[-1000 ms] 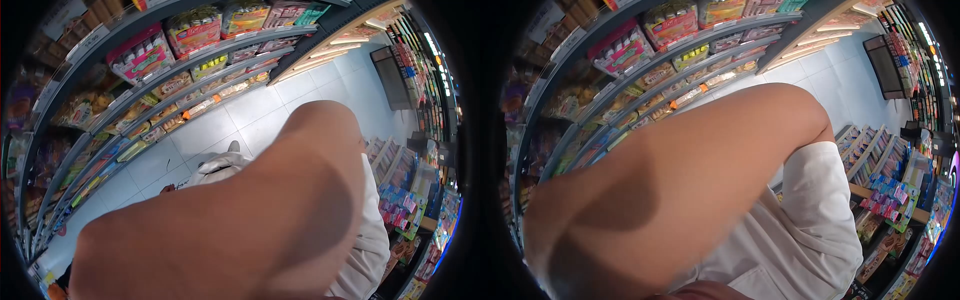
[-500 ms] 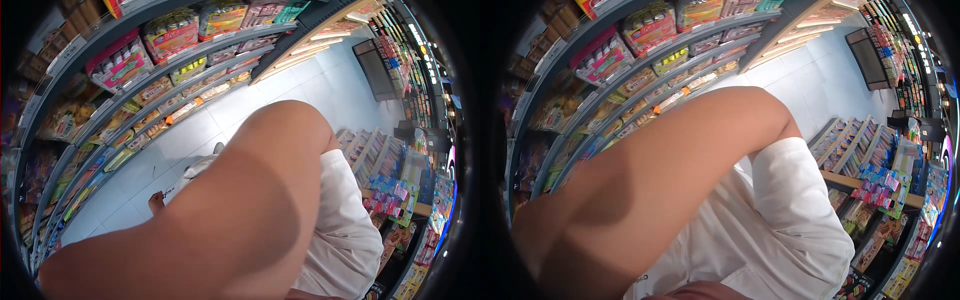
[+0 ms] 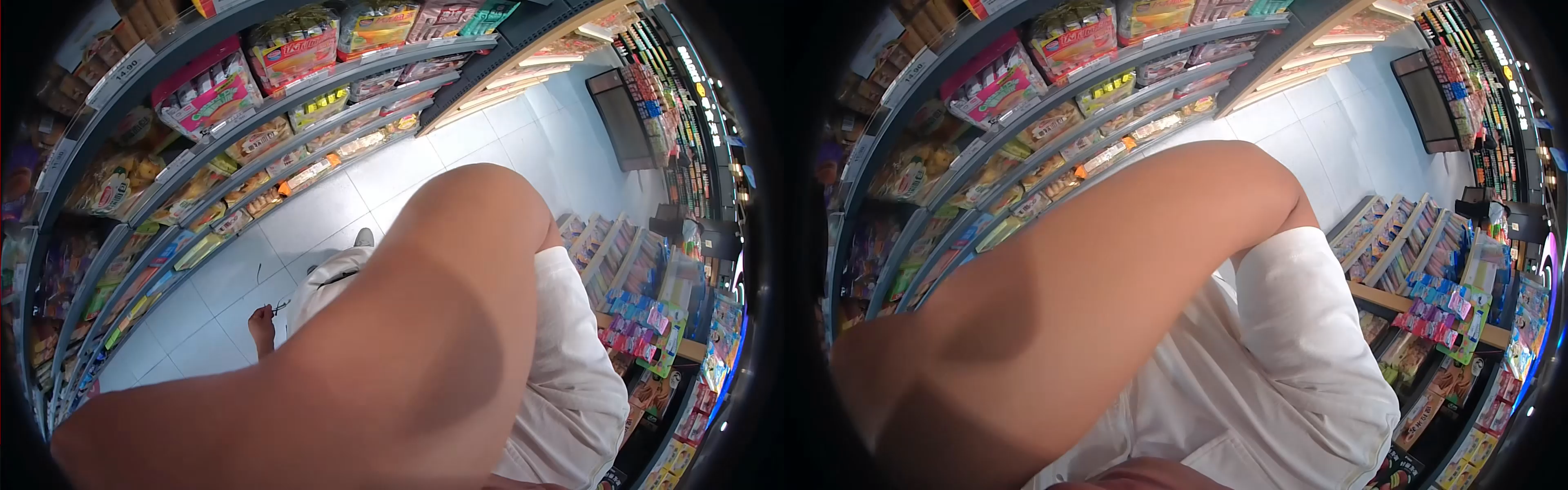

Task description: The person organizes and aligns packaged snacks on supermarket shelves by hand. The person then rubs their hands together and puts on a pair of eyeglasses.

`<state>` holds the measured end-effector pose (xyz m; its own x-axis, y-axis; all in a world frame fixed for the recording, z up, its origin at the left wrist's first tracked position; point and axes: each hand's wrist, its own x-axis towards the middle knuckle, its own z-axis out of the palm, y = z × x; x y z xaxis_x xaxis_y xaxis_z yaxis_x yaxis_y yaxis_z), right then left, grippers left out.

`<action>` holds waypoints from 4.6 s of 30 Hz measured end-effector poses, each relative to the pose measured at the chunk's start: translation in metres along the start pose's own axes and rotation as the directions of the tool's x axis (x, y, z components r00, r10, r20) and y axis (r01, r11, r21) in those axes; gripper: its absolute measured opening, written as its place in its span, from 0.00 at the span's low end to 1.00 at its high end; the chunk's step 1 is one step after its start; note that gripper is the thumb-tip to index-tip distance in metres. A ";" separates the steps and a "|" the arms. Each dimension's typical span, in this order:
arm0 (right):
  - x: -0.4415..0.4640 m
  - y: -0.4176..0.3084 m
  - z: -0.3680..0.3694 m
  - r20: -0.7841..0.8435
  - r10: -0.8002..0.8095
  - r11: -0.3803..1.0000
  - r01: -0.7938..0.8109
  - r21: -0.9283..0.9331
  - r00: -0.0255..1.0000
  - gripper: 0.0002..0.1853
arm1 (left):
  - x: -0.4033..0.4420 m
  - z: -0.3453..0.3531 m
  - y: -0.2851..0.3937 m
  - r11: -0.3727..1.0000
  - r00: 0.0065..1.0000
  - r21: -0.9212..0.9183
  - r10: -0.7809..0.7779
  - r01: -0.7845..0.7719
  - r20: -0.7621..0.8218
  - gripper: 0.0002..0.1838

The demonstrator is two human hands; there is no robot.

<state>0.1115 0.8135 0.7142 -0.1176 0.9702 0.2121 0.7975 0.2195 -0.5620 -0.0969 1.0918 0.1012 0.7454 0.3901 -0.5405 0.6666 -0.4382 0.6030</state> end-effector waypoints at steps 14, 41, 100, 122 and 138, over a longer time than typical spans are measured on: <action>-0.024 -0.026 -0.017 -0.068 -0.040 0.988 0.030 -0.154 0.997 0.07 | -0.031 -0.010 0.029 0.996 0.992 0.031 0.089 -0.086 -0.093 0.18; -0.030 -0.013 -0.012 -0.132 -0.054 0.966 0.018 -0.257 0.990 0.13 | -0.028 -0.035 0.069 0.997 0.988 0.000 0.079 -0.080 -0.136 0.16; -0.102 0.041 0.055 -0.980 -0.046 0.995 -0.078 -0.062 0.195 0.12 | -0.190 -0.200 0.485 -0.202 0.070 -0.339 0.762 -0.919 -0.644 0.13; -0.167 -0.055 0.026 -0.910 -0.307 0.941 -0.054 -0.335 0.279 0.12 | -0.254 -0.269 0.476 -0.345 -0.011 -0.349 0.725 -0.872 -0.689 0.09; -0.147 0.029 0.055 -0.943 -0.253 0.892 -0.325 -0.313 0.215 0.13 | -0.228 -0.222 0.477 -0.141 -0.007 -0.230 0.865 -0.963 -0.502 0.13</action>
<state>0.1193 0.6829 0.6232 0.3316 0.0561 0.9418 0.9351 -0.1520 -0.3202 0.0513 0.9738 0.6426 0.5723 0.0251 0.8196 -0.8113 -0.1282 0.5704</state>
